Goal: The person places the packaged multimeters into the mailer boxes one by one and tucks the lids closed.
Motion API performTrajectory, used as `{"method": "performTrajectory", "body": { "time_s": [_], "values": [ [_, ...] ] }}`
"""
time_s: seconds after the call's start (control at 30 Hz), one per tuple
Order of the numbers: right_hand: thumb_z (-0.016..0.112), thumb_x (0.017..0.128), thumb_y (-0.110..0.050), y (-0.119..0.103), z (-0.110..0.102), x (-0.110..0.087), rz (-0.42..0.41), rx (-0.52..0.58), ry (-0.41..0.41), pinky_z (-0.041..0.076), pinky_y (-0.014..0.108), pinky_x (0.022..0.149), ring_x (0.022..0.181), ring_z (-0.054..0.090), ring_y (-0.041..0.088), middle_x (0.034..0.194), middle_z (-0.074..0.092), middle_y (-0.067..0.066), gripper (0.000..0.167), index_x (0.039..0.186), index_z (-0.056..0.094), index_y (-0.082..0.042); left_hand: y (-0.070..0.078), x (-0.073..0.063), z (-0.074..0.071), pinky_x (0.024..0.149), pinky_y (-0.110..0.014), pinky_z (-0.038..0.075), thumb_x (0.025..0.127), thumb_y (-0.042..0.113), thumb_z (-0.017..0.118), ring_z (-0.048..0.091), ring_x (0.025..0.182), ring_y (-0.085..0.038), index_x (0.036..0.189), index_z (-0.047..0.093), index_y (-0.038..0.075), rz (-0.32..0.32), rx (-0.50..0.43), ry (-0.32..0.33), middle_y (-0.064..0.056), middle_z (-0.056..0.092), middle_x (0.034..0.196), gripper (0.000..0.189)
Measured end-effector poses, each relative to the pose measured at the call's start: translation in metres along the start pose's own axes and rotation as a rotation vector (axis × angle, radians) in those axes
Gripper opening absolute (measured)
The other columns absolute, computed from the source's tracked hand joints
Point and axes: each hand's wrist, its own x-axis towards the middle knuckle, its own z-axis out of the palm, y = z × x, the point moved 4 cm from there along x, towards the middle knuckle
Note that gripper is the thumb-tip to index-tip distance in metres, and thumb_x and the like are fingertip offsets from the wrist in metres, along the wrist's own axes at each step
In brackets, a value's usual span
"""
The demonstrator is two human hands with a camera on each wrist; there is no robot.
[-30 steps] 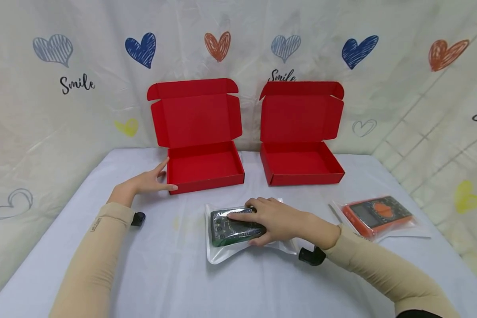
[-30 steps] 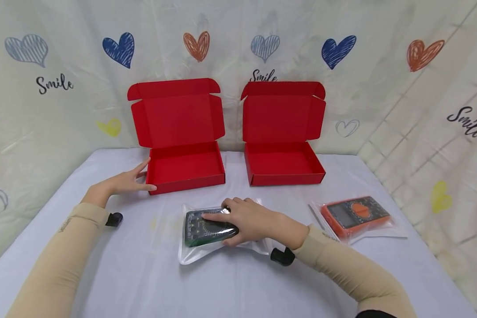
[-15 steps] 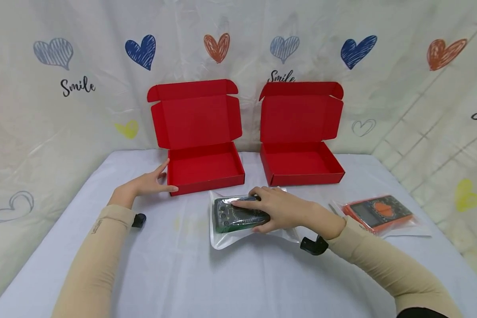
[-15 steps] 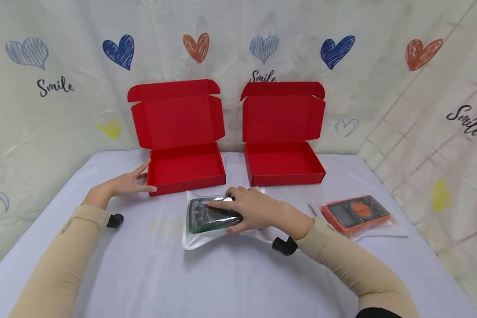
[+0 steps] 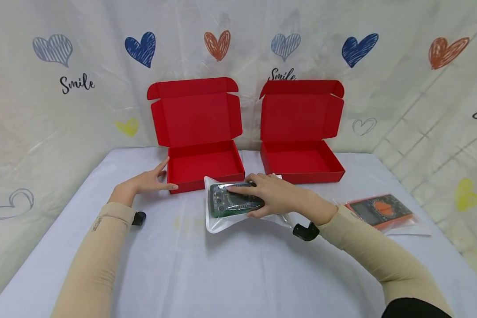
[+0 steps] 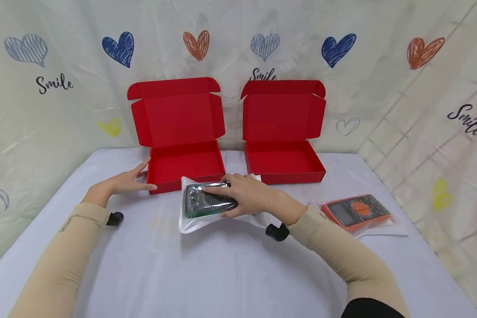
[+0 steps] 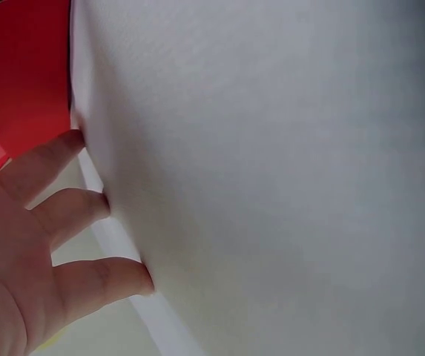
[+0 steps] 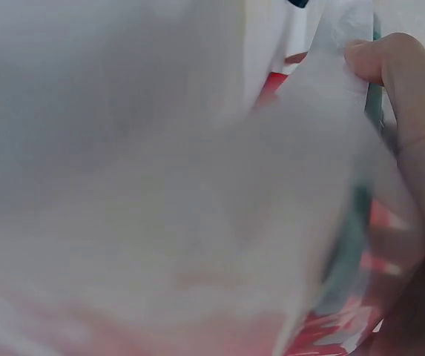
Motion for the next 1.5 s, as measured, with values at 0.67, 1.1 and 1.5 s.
{"method": "performTrajectory", "body": {
  "time_s": [0.67,1.1,1.5],
  "values": [
    [0.077,0.089,-0.042,0.016,-0.005,0.040,-0.023,0.042,0.060,0.056,0.038,0.083,0.106,0.059,0.024,0.133,0.054,0.011,0.081,0.160,0.038,-0.032,-0.001,0.004,0.000,0.112,-0.072,0.026,0.087,0.057,0.074,0.016,0.148,-0.051,0.165,-0.011,0.025,-0.013,0.010,0.006,-0.028,0.019,0.165,0.119],
    [0.079,0.086,-0.043,0.031,-0.008,0.064,0.009,0.019,0.078,0.055,0.043,0.090,0.114,0.055,0.025,0.132,0.055,0.013,0.085,0.160,0.039,-0.031,0.001,0.003,0.000,0.111,-0.073,0.027,0.089,0.055,0.073,0.017,0.147,-0.053,0.165,-0.011,0.023,-0.010,0.011,0.003,-0.030,0.018,0.164,0.117],
    [0.076,0.089,-0.046,0.037,-0.009,0.083,0.016,0.028,0.067,0.054,0.039,0.090,0.113,0.056,0.025,0.133,0.054,0.011,0.082,0.161,0.036,-0.032,-0.001,0.004,0.000,0.110,-0.072,0.029,0.089,0.056,0.072,0.018,0.147,-0.053,0.164,-0.012,0.024,-0.004,0.025,0.006,-0.029,0.019,0.164,0.117]
  ]
}}
